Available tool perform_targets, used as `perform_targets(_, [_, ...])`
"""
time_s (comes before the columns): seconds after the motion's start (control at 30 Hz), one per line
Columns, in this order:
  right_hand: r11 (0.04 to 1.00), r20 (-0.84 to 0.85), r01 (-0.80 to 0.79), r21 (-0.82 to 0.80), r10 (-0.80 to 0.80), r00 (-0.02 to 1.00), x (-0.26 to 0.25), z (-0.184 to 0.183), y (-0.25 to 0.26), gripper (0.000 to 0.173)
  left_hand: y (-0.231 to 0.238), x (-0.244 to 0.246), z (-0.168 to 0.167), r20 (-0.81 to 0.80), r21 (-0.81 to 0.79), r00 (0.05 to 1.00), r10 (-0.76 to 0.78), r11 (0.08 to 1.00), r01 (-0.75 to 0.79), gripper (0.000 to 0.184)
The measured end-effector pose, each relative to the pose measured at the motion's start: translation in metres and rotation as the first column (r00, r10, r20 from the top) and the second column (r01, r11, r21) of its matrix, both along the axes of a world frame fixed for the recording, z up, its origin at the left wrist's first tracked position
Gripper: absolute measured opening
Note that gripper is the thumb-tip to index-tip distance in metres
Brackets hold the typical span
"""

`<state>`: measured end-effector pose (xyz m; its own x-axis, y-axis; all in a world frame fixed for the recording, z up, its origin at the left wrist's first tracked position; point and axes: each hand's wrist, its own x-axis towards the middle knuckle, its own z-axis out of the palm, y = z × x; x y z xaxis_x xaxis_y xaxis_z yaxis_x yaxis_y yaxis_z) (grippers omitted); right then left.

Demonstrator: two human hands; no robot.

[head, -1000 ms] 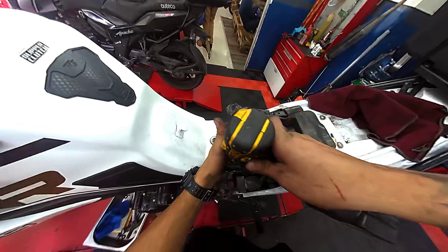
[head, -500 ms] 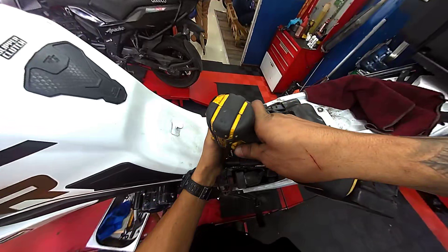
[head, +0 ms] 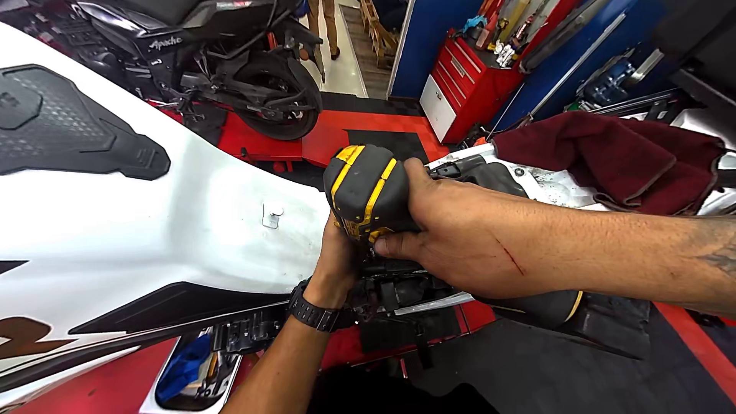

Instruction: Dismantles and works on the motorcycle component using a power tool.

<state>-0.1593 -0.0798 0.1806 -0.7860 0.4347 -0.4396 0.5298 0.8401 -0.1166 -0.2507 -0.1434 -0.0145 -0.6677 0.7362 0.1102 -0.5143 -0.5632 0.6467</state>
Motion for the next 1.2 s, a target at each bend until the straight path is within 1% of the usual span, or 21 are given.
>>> perform_targets(0.17, [1.000,0.009,0.015,-0.020,-0.015,1.000,-0.002,0.001,-0.001,0.068,-0.001,0.001,0.001,-0.017,-0.021,1.000,0.006,1.000,-0.006,0.030])
perform_targets(0.23, [1.000,0.005,0.014,-0.017,-0.014,1.000,-0.001,0.000,-0.002,0.064,-0.001,0.002,0.001,-0.009,-0.013,1.000,0.011,1.000,-0.011,0.031])
perform_targets(0.47, [1.000,0.044,0.008,-0.028,-0.007,0.999,-0.005,0.000,-0.002,0.062,-0.002,0.000,-0.001,0.012,-0.020,1.000,0.011,1.000,-0.011,0.026])
perform_targets(0.7, [0.995,0.051,0.035,-0.093,-0.031,0.998,-0.012,0.002,0.001,0.067,0.002,-0.001,0.002,0.064,-0.050,0.996,0.057,0.997,-0.054,0.027])
perform_targets(0.8, [0.990,0.050,0.051,-0.131,-0.045,0.998,-0.014,0.002,0.004,0.070,0.004,-0.003,0.001,0.068,-0.038,0.997,0.031,0.999,-0.028,0.031])
perform_targets(0.97, [0.985,0.041,0.063,-0.162,-0.057,0.998,-0.014,-0.002,0.008,0.066,0.006,-0.004,0.001,0.112,-0.043,0.993,0.026,0.999,-0.021,0.033])
perform_targets(1.07, [0.990,0.051,0.044,-0.137,-0.037,0.998,-0.014,-0.002,0.008,0.065,0.005,-0.004,0.000,0.100,-0.030,0.995,0.016,0.999,-0.014,0.032])
perform_targets(1.2, [0.994,0.072,-0.024,-0.106,0.032,0.997,-0.015,0.002,0.010,0.065,0.003,-0.005,-0.002,0.088,-0.026,0.996,0.009,1.000,-0.007,0.028])
